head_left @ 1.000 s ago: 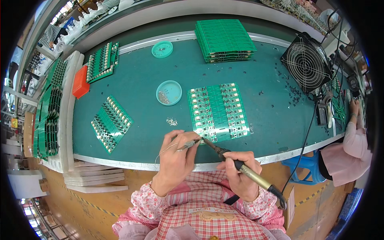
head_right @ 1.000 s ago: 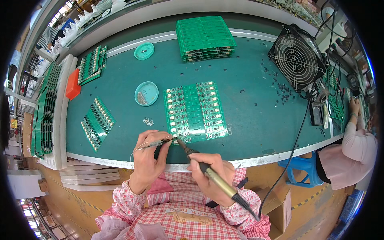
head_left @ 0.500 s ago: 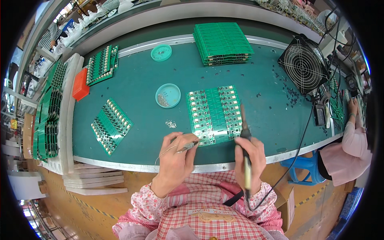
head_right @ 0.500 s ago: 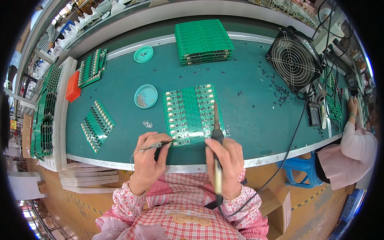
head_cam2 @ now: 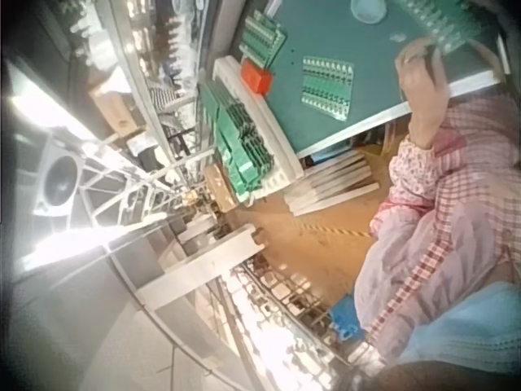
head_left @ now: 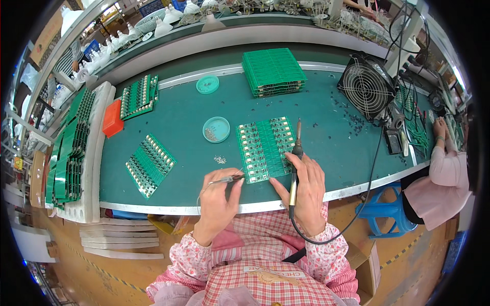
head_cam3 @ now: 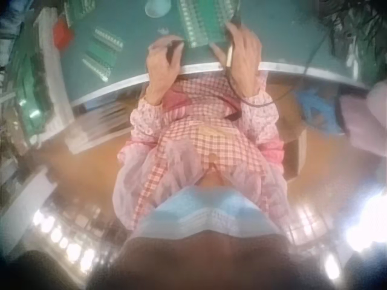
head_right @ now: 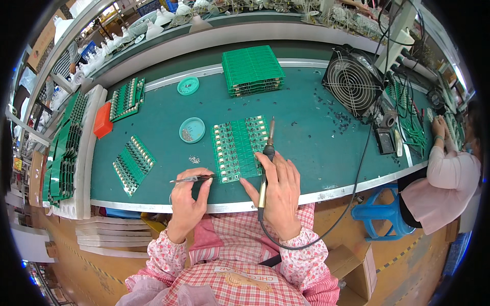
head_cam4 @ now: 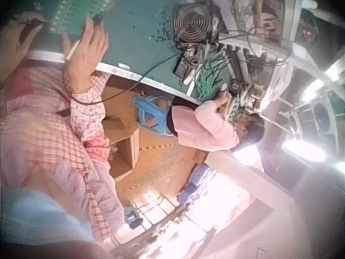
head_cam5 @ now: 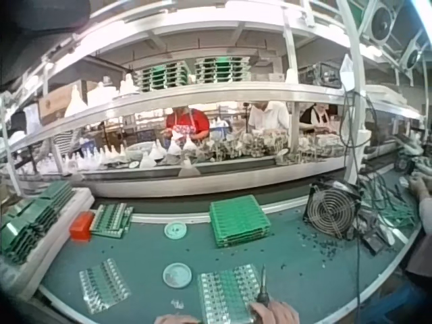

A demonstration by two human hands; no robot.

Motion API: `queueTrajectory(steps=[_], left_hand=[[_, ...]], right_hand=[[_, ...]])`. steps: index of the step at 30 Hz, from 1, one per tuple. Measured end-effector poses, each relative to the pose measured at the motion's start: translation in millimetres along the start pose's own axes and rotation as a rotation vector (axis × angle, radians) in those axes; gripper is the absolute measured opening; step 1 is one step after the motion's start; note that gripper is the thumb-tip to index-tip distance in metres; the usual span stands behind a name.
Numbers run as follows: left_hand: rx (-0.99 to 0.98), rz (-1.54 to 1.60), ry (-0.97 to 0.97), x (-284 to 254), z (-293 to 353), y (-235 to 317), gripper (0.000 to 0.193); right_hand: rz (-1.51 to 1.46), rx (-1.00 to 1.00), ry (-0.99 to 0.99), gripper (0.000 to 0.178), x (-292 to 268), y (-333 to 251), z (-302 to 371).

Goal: The person solders electronic components onto circuit boards using a soldering iron and solder wire, occasionally rotating and stacking the boards on the workbench.

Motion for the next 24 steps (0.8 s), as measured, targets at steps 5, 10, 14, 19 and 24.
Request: queueTrajectory(steps=[5,10,14,19,24], left_hand=[[-0.069,-0.033,0.029,-15,18,-13,0.008],[-0.027,-0.113,0.081,-17,20,-14,0.008],[-0.045,-0.085,0.097,-17,21,-15,0.009],[-0.070,-0.072,0.091,-15,23,-16,0.012],[-0.146,-0.125,0.106,-20,26,-20,0.013]], right_hand=[[0.000,-0.001,0.007,0.065,-1,-4,0],[0.015,-0.002,0.015,0.066,1,-7,-3],[0.024,0.007,-0.012,0.065,1,-8,-2],[0.046,0.039,-0.035,0.068,2,-8,-2],[0.054,0.066,-0.068,0.071,4,-4,-3]])
Point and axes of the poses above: each hand's wrist, its own z-axis away from the middle knuckle, its own x-axis out of the palm, y = z × x, the point moved 9 cm from there along -z, towards the middle knuckle, and after that the axes turned 12 degrees about x, right-handed, at the moved point
